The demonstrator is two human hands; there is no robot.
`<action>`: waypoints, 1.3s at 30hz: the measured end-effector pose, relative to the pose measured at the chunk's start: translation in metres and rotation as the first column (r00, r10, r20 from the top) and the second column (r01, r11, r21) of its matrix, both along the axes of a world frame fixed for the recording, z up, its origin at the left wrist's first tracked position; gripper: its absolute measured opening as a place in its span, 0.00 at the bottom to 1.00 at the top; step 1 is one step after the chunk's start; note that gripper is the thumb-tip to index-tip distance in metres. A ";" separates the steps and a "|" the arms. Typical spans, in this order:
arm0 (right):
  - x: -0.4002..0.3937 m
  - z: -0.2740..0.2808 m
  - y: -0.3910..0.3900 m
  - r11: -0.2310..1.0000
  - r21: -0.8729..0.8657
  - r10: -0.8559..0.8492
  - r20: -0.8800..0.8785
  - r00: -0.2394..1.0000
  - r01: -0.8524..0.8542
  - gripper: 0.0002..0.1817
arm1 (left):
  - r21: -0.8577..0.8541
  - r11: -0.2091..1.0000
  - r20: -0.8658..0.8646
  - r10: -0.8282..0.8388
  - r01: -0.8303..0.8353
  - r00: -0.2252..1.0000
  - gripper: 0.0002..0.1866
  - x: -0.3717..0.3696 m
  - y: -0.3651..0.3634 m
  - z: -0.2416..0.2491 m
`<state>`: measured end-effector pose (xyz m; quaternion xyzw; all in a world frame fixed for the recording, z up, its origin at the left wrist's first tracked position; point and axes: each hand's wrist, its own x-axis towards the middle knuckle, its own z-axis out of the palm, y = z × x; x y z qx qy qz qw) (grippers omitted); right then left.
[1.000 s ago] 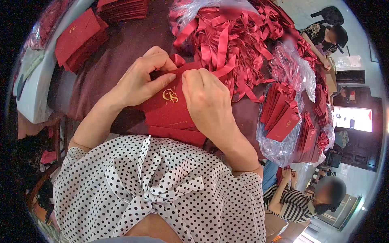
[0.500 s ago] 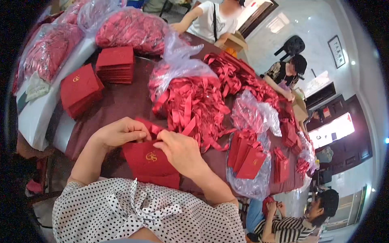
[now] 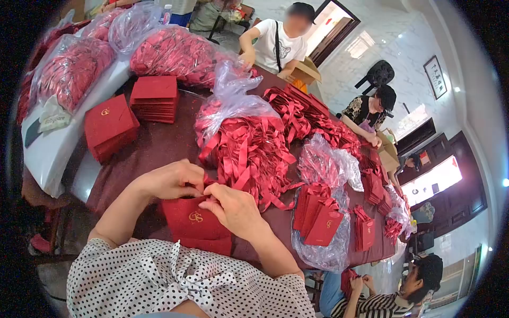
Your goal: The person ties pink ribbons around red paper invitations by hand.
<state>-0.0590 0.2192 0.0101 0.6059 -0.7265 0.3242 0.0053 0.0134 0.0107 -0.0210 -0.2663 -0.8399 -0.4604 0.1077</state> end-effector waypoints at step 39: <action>-0.007 0.013 0.076 0.953 -0.289 -0.084 0.013 0.996 0.085 0.17 | 0.158 0.905 0.299 0.338 -0.396 0.892 0.12 0.007 0.019 -0.038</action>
